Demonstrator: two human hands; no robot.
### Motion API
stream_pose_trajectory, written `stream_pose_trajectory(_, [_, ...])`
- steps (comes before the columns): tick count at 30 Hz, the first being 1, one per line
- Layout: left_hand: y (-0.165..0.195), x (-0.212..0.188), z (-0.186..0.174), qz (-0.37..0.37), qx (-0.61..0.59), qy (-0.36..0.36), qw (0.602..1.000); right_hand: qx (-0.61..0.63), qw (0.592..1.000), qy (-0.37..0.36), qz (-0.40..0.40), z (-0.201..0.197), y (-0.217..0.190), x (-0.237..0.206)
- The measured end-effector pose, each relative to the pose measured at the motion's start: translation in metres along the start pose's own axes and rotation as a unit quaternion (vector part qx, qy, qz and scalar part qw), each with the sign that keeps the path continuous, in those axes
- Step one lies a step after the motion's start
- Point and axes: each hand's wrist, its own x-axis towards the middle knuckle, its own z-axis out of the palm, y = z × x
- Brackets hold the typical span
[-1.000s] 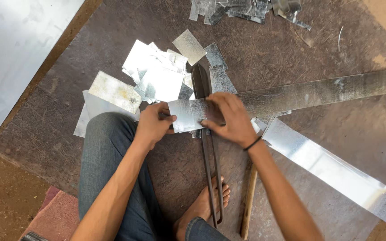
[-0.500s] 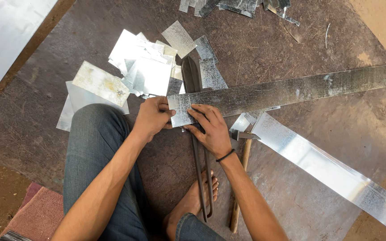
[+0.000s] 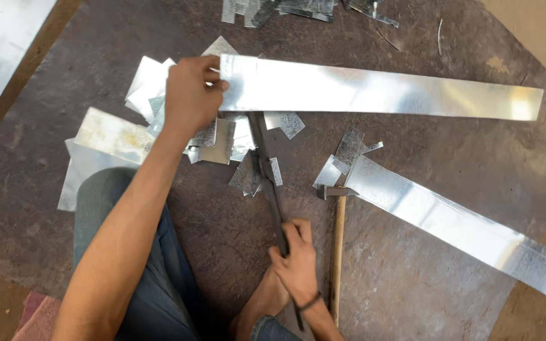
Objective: The person sits on the floor and cuts a long galvanized sheet-metal strip into small rectangular pieces using large hand shears, cutting one piece at a time and setting the cut pieces on a growing pile beside them.
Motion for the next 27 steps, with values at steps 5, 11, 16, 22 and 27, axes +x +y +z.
stream_pose_trajectory(5, [-0.015,0.016,0.011,-0.061,-0.027,-0.015,0.998,0.182,0.974,-0.097,-0.098,-0.042,0.014,-0.022])
stream_pose_trajectory(11, [-0.026,0.010,0.018,-0.092,-0.112,-0.024,0.989,0.344,0.897,-0.183,0.209,-0.048,0.010,-0.022])
stream_pose_trajectory(16, [-0.018,-0.019,0.033,-0.178,-0.186,-0.078,0.963,0.291,0.925,-0.183,0.163,-0.049,0.007,-0.004])
stream_pose_trajectory(22, [-0.014,-0.036,0.040,-0.206,-0.230,-0.088,0.947,0.323,0.924,-0.180,0.097,-0.053,0.004,0.007])
stream_pose_trajectory(27, [-0.013,-0.037,0.039,-0.196,-0.239,-0.085,0.947,0.267,0.934,-0.184,0.148,-0.048,0.009,0.008])
